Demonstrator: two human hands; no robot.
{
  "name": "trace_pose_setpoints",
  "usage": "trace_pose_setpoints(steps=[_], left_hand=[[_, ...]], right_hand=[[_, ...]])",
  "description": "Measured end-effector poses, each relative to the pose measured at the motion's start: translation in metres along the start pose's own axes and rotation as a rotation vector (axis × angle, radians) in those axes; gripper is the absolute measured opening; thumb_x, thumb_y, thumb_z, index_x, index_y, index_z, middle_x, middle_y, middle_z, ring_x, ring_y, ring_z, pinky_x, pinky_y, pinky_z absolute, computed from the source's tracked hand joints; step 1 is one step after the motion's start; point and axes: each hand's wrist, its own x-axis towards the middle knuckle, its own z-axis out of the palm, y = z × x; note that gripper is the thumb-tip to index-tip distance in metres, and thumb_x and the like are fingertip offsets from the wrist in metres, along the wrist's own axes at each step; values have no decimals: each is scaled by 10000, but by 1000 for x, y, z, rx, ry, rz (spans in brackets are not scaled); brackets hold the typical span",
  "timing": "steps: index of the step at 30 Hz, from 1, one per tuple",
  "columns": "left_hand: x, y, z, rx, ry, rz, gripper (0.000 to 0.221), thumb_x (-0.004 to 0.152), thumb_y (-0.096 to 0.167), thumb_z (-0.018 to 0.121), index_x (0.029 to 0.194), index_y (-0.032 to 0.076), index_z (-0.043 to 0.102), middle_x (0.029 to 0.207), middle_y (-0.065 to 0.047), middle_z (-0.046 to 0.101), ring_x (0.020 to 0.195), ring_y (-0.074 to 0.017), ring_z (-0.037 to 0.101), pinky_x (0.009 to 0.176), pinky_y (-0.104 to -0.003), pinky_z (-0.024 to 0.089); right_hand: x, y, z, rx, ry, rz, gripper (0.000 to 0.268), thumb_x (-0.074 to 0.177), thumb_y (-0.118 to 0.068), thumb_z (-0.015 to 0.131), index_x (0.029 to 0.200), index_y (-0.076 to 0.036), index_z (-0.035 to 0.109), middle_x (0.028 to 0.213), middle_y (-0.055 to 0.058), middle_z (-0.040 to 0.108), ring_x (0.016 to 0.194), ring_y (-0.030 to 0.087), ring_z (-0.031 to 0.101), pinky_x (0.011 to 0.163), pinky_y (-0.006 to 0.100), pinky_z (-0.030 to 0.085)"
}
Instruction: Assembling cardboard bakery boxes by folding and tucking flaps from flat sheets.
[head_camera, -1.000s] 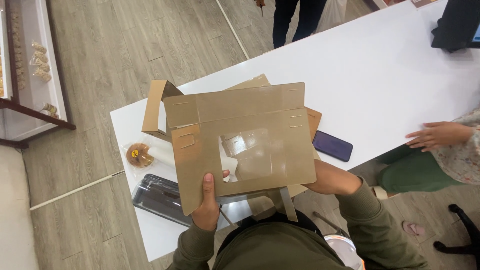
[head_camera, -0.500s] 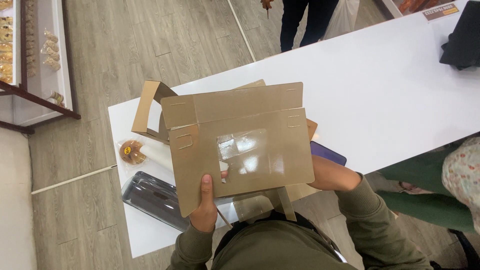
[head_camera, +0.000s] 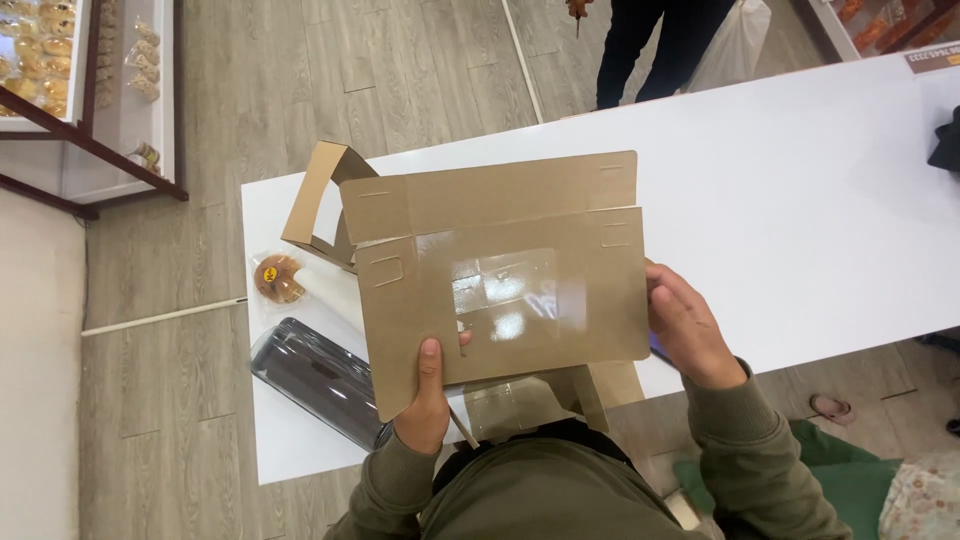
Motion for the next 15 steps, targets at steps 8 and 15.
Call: trace_pose_setpoints(steps=[8, 15], left_hand=[[1, -4, -9, 115, -48, -74, 402, 1043, 406, 491, 968, 207, 832, 1151, 60, 768, 1146, -162, 659, 1154, -303, 434], [5, -5, -12, 40, -66, -20, 392, 1054, 369, 498, 958, 166, 820, 1075, 23, 788, 1114, -180, 679, 1112, -339, 489]], right_hand=[[0, -5, 19, -87, 108, 148, 297, 978, -197, 606, 1198, -4, 663, 1296, 63, 620, 1150, 229, 624, 912, 378, 583], [-3, 0, 20, -126, 109, 91, 277, 985, -201, 615, 1188, -21, 669, 1238, 71, 684, 1133, 207, 638, 967, 358, 556]])
